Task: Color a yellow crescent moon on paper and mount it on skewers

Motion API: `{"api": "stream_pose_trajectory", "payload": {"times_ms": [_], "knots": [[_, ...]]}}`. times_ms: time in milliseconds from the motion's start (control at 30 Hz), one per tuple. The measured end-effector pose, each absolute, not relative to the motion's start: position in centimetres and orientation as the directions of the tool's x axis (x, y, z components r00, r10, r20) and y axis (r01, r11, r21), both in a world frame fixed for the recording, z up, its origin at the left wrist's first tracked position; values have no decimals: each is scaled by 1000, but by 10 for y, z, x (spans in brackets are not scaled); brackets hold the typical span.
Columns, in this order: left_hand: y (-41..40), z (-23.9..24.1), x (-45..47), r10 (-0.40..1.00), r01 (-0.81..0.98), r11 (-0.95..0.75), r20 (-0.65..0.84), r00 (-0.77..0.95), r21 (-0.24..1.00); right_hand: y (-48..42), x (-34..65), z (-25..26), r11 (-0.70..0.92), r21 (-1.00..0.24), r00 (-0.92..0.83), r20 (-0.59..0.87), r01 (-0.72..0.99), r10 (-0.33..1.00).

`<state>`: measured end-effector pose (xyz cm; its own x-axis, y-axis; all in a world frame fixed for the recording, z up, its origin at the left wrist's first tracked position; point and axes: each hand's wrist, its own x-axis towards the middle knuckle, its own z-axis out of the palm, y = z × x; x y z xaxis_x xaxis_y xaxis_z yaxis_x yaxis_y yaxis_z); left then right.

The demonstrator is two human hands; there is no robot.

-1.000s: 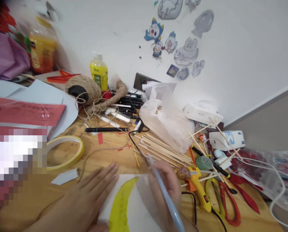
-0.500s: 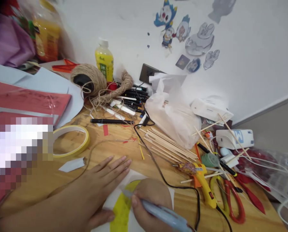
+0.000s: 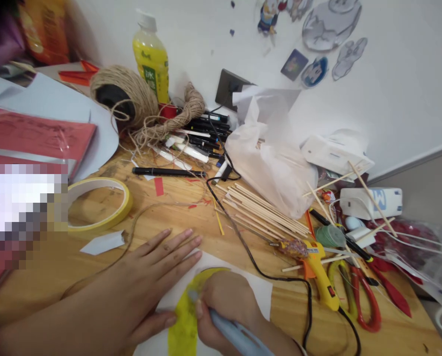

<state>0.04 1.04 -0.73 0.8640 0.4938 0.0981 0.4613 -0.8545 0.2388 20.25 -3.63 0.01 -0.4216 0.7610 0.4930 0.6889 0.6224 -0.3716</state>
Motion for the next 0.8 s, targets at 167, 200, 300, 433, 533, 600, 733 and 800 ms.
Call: {"api": "stream_pose_trajectory", "payload": {"times_ms": [167, 200, 300, 433, 533, 600, 733, 800], "knots": [[11, -9, -1, 491, 459, -866, 167, 855, 199, -36, 203, -1, 593, -409, -408, 455, 693, 791], [11, -9, -1, 491, 458, -867, 175, 853, 197, -35, 203, -1, 591, -420, -416, 439, 688, 796], [10, -10, -1, 487, 455, -869, 178, 855, 196, -34, 204, 0, 602, -425, -443, 419, 676, 793], [10, -12, -1, 485, 452, -871, 187, 855, 192, -32, 203, 1, 642, -379, -503, 407, 667, 762], [10, -12, -1, 480, 447, -873, 179, 859, 194, -31, 200, 3, 658, -322, -530, 403, 680, 746], [10, -12, -1, 484, 450, -870, 168, 859, 203, -30, 198, 4, 657, -297, -535, 400, 693, 744], [10, -11, -1, 484, 450, -867, 149, 862, 214, -28, 195, 8, 659, -281, -526, 423, 698, 737], [10, -11, -1, 486, 456, -866, 136, 863, 204, -28, 195, 9, 657, -284, -517, 435, 699, 738]]}}
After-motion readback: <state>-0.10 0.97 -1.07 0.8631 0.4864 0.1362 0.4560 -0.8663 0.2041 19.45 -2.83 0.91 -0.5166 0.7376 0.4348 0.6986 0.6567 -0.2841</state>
